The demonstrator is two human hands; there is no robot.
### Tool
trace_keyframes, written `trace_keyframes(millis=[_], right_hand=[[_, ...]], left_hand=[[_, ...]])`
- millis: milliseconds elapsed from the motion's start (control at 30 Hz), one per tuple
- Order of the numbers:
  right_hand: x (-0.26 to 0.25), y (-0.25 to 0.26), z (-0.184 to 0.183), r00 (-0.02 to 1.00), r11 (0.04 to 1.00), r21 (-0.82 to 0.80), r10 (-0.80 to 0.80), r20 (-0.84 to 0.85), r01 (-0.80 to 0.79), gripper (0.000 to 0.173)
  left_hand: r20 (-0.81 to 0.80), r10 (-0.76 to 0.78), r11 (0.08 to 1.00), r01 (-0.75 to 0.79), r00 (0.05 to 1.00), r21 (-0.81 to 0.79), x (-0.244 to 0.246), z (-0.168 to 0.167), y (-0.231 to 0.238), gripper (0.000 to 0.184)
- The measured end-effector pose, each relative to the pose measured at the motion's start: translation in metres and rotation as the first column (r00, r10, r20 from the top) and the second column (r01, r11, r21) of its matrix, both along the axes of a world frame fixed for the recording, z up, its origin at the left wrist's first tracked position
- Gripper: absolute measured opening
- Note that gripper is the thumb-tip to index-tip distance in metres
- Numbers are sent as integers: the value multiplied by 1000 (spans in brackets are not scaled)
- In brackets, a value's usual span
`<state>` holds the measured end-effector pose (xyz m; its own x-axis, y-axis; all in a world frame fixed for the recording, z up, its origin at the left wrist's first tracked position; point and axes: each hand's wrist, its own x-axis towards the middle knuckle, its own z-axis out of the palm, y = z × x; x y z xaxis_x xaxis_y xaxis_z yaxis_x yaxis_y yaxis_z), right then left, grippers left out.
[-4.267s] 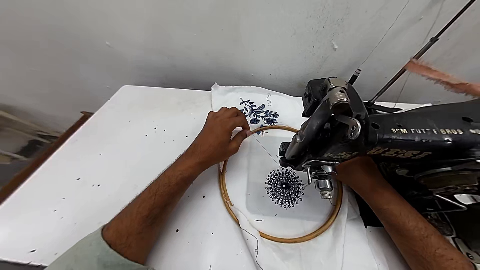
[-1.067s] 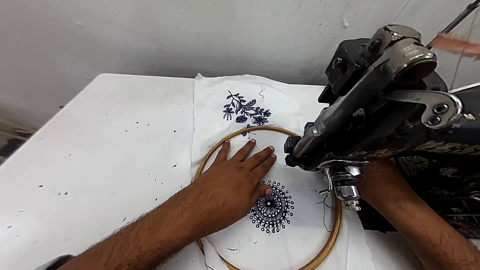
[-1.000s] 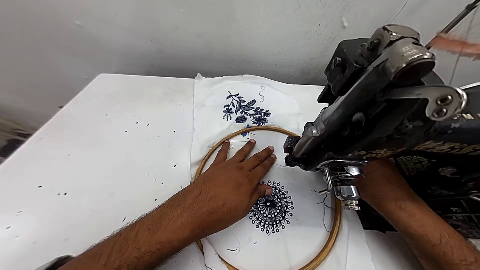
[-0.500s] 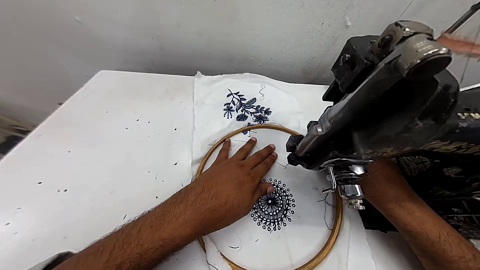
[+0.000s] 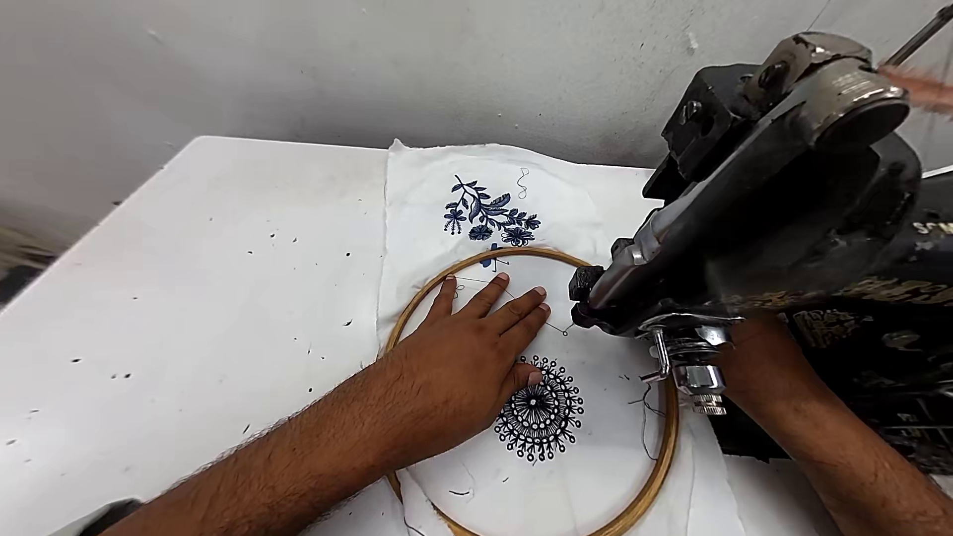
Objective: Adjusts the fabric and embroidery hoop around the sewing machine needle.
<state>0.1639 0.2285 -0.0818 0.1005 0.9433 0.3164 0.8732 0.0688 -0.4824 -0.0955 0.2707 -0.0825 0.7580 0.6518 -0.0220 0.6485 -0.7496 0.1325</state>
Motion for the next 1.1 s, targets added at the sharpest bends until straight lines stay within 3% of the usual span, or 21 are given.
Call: trace_keyframes(millis=[100,267,567,800,1100], right_hand=[[3,2,-7,1000,1000,17,21,-17,-20,12],[-1,1,5,1000,998,-50,-27,5,28,6],[3,3,-3,996,998,53,39,81,-43,15],[-5,-1,4,996,991,-103,-88,4,88,11],[5,1,-3,998,1000,-16,-3,65,4,12]], left_hand=[[7,6,1000,-6,1000,-4,-1,0,2,63],[33,-9,1000,8,999,18,1,-4,1,61],[25,0,1000,0,1000,1,1,-2,3,62],[-23,4,999,-5,1000,-33,0,3,1,63],[-12,-6,1000,5,1000,-23,2,2,1,62]])
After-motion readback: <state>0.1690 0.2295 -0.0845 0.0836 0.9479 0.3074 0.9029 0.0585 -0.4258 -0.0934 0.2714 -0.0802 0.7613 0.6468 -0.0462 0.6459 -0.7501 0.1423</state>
